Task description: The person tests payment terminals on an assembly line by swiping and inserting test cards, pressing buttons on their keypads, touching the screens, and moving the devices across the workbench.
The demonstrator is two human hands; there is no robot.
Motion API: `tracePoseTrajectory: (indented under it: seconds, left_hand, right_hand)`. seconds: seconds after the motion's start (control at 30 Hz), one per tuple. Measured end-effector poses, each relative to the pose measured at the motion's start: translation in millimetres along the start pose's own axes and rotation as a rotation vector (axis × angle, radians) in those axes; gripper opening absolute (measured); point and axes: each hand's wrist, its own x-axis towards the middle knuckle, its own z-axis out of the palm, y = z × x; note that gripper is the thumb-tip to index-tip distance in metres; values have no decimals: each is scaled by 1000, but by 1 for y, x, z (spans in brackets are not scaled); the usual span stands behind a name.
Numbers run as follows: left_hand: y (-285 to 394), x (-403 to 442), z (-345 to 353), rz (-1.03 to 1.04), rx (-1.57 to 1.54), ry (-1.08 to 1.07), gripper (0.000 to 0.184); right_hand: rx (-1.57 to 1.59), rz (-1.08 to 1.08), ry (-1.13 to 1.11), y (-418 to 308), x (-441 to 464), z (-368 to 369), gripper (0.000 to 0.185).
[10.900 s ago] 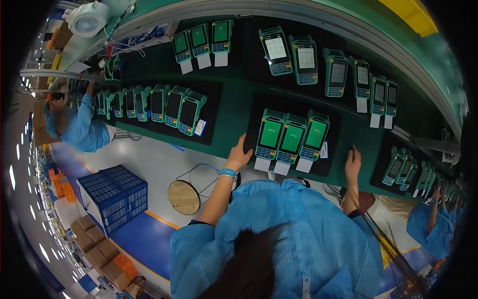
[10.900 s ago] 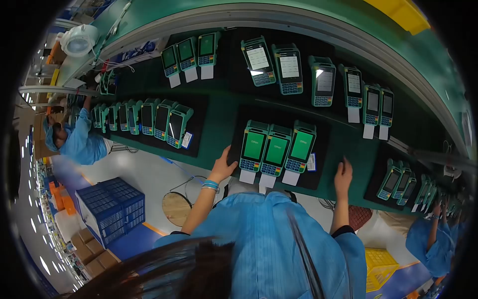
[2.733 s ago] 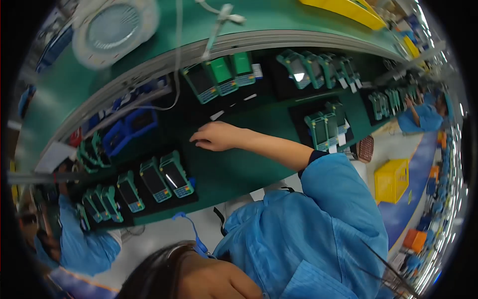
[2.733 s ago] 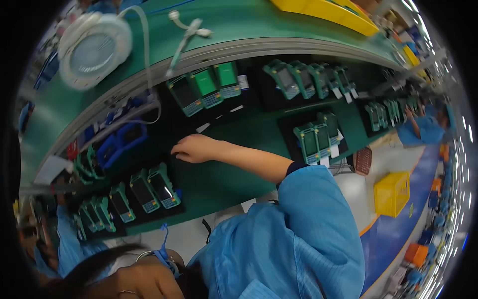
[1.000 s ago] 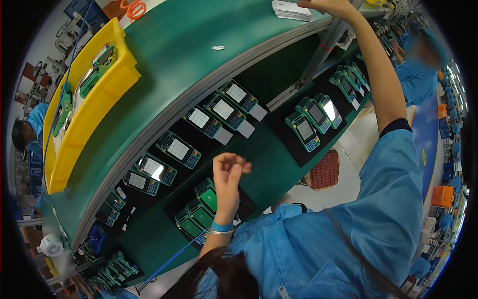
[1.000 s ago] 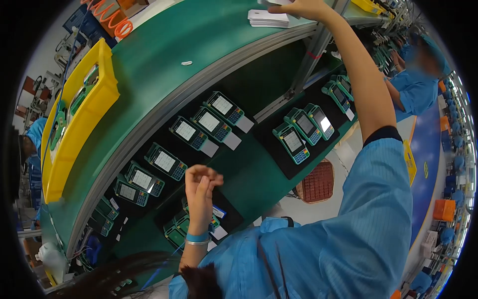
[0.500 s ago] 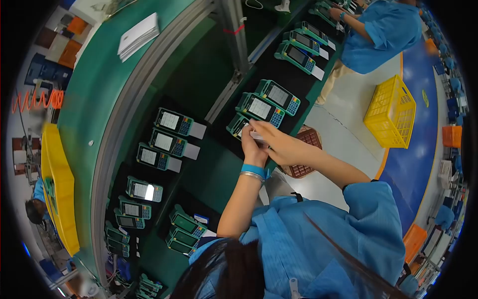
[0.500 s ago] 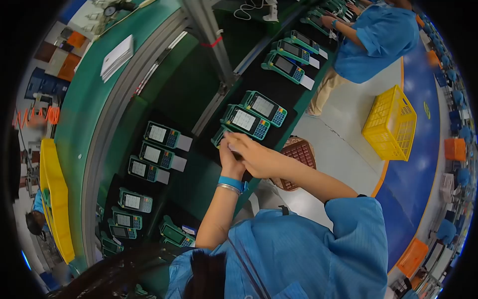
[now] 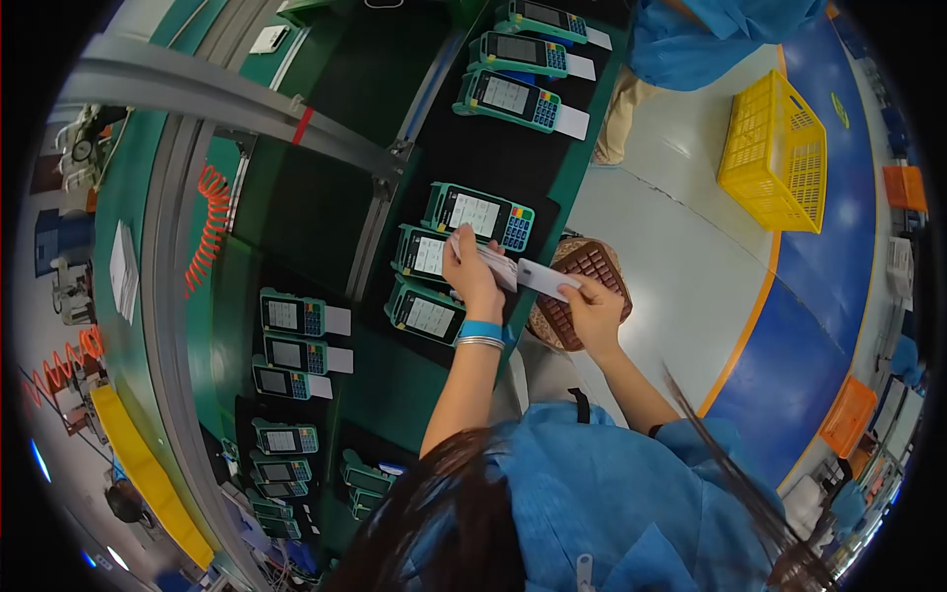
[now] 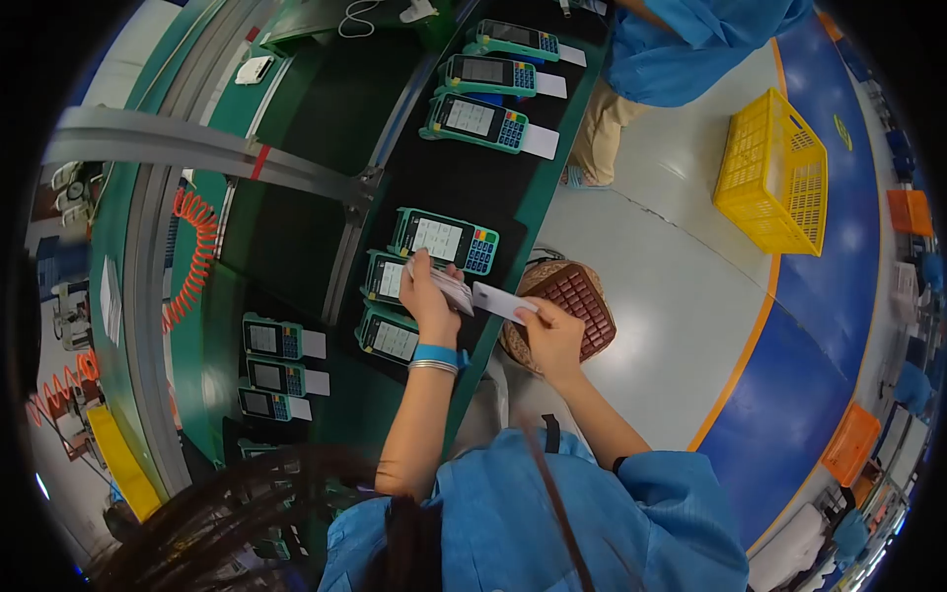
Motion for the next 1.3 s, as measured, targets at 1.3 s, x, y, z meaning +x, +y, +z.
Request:
tracePoseTrajectory:
  seconds: [1.3]
  left_hand:
    - [69, 47, -86, 646, 1699, -21, 52]
  right_hand:
    - [35, 274, 120, 60, 1, 44, 19]
